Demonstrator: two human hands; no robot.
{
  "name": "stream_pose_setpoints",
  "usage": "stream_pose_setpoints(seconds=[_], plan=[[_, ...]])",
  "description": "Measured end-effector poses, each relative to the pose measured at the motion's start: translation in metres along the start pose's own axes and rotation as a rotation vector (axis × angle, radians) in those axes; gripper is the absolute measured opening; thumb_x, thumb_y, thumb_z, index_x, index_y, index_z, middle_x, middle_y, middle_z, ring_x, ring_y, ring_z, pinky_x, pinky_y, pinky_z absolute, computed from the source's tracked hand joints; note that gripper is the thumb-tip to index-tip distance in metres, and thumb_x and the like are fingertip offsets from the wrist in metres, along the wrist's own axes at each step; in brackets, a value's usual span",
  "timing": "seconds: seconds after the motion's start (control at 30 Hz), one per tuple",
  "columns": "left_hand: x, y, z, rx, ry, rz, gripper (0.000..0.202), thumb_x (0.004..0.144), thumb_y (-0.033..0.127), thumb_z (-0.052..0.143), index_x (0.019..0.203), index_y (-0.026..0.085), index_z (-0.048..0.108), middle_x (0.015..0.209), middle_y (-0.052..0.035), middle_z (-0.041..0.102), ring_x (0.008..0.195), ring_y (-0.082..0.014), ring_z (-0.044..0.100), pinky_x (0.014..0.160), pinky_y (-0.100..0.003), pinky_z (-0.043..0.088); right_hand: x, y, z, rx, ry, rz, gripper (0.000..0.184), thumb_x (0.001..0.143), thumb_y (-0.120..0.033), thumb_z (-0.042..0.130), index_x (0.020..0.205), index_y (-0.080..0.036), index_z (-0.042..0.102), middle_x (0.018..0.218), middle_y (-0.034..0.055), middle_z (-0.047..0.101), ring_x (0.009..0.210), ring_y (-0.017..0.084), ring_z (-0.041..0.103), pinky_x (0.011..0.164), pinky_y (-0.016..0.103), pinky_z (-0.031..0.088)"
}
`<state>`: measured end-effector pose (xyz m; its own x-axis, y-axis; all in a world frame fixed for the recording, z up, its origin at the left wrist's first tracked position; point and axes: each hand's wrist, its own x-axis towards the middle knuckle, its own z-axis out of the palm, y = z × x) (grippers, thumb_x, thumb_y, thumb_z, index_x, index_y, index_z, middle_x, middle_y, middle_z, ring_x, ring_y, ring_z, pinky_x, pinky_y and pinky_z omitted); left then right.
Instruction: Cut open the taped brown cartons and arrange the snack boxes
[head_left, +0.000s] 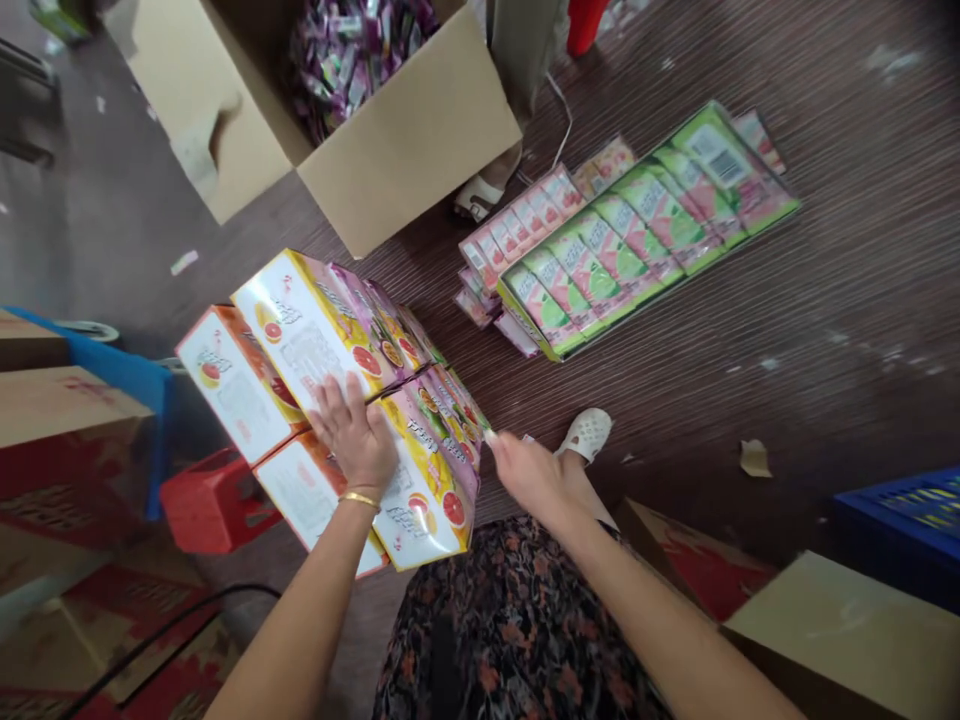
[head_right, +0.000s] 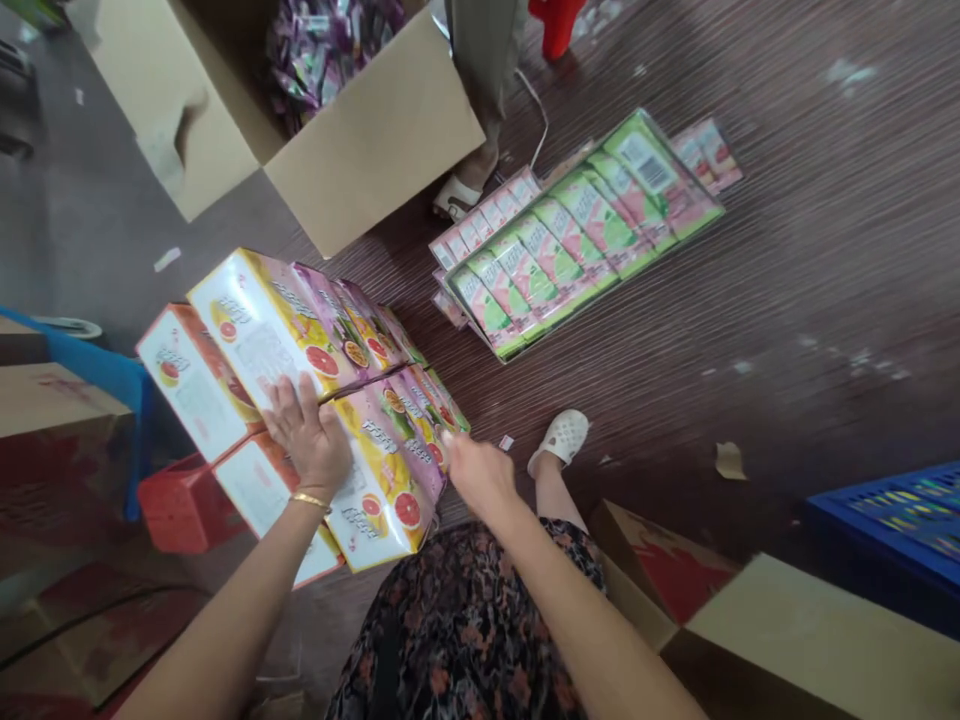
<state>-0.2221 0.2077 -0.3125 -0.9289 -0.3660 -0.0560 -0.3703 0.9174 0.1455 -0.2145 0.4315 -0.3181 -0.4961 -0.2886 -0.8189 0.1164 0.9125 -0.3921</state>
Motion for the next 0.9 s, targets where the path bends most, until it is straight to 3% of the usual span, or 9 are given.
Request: stream_pose_setpoints(seconds=[0.1,0.17,0.3,0.4,0.47,0.57,0.67,0.8,0.9], plan=[[-0.001,-0.002,0.004,0.004,0.017,0.006,0.057,0.097,0.036,0.034,0.15,0.016,0.041,0.161,-0.0141,0.027,0.153,-0.0259,0.011,0.123,-0.05,0.001,0.079,-0.04,-0.012,0.012,-0.053,-0.198,0.044,0.102,-0.032,0.024,0.117,-0.029,0.065,0.109,0.0081,0.072,0.103,0.026,0.068,0.079,0.035,0.051],[-0.001,-0.004,0.006,0.003,0.028,0.006,0.058,0.097,0.036,0.034,0.151,0.017,0.04,0.162,-0.0134,0.026,0.153,-0.0256,0.01,0.123,-0.05,0.0,0.095,-0.049,0.003,-0.006,-0.065,-0.266,0.042,0.102,-0.031,0.026,0.119,-0.029,0.064,0.112,0.0077,0.072,0.105,0.026,0.067,0.082,0.036,0.051],[-0.001,-0.003,0.007,0.022,0.031,-0.009,0.059,0.096,0.036,0.034,0.151,0.015,0.04,0.162,-0.0139,0.025,0.153,-0.0259,0.009,0.123,-0.051,0.0,0.034,-0.001,0.049,-0.127,-0.174,-0.244,0.045,0.104,-0.038,0.025,0.116,-0.02,0.064,0.103,0.0135,0.073,0.1,0.027,0.069,0.082,0.036,0.052],[0.0,0.0,0.006,0.021,0.025,-0.014,0.058,0.096,0.035,0.034,0.149,0.014,0.042,0.162,-0.0146,0.026,0.153,-0.0265,0.01,0.123,-0.051,0.0,0.005,0.041,0.05,-0.153,-0.234,-0.181,0.049,0.104,-0.04,0.023,0.106,-0.019,0.068,0.096,0.0134,0.074,0.094,0.027,0.071,0.08,0.036,0.052],[0.0,0.001,0.007,0.019,0.039,-0.005,0.058,0.095,0.034,0.034,0.15,0.015,0.041,0.162,-0.0148,0.026,0.153,-0.0272,0.011,0.123,-0.051,0.001,0.028,0.041,0.034,-0.109,-0.161,-0.111,0.054,0.105,-0.042,0.018,0.106,-0.02,0.068,0.098,0.0133,0.074,0.096,0.027,0.071,0.08,0.035,0.052],[0.0,-0.002,0.009,0.03,0.06,0.024,0.058,0.095,0.033,0.035,0.15,0.015,0.04,0.162,-0.0151,0.025,0.152,-0.028,0.011,0.123,-0.052,0.002,0.1,0.006,0.019,-0.019,-0.082,-0.1,0.056,0.105,-0.038,0.011,0.12,-0.025,0.064,0.111,0.0113,0.072,0.104,0.026,0.068,0.08,0.035,0.052],[0.0,-0.004,0.011,0.031,0.067,0.028,0.059,0.095,0.033,0.036,0.151,0.015,0.038,0.162,-0.015,0.025,0.152,-0.0283,0.013,0.123,-0.052,0.003,0.141,-0.023,0.036,-0.004,-0.118,-0.168,0.051,0.105,-0.036,0.015,0.123,-0.027,0.062,0.119,0.0086,0.069,0.112,0.025,0.065,0.086,0.035,0.052],[0.0,-0.004,0.011,0.009,0.071,0.012,0.059,0.096,0.034,0.037,0.152,0.017,0.036,0.163,-0.0135,0.024,0.152,-0.0285,0.011,0.122,-0.053,0.001,0.089,0.01,0.076,-0.065,-0.216,-0.174,0.046,0.104,-0.037,0.025,0.115,-0.02,0.067,0.108,0.0132,0.073,0.104,0.027,0.068,0.085,0.037,0.052],[0.0,-0.002,0.01,-0.008,0.072,0.028,0.059,0.096,0.036,0.038,0.152,0.018,0.037,0.162,-0.0134,0.025,0.152,-0.0293,0.011,0.122,-0.055,0.0,0.055,0.047,0.079,-0.108,-0.256,-0.126,0.045,0.103,-0.037,0.03,0.108,-0.016,0.069,0.099,0.0164,0.074,0.096,0.03,0.071,0.081,0.039,0.054]])
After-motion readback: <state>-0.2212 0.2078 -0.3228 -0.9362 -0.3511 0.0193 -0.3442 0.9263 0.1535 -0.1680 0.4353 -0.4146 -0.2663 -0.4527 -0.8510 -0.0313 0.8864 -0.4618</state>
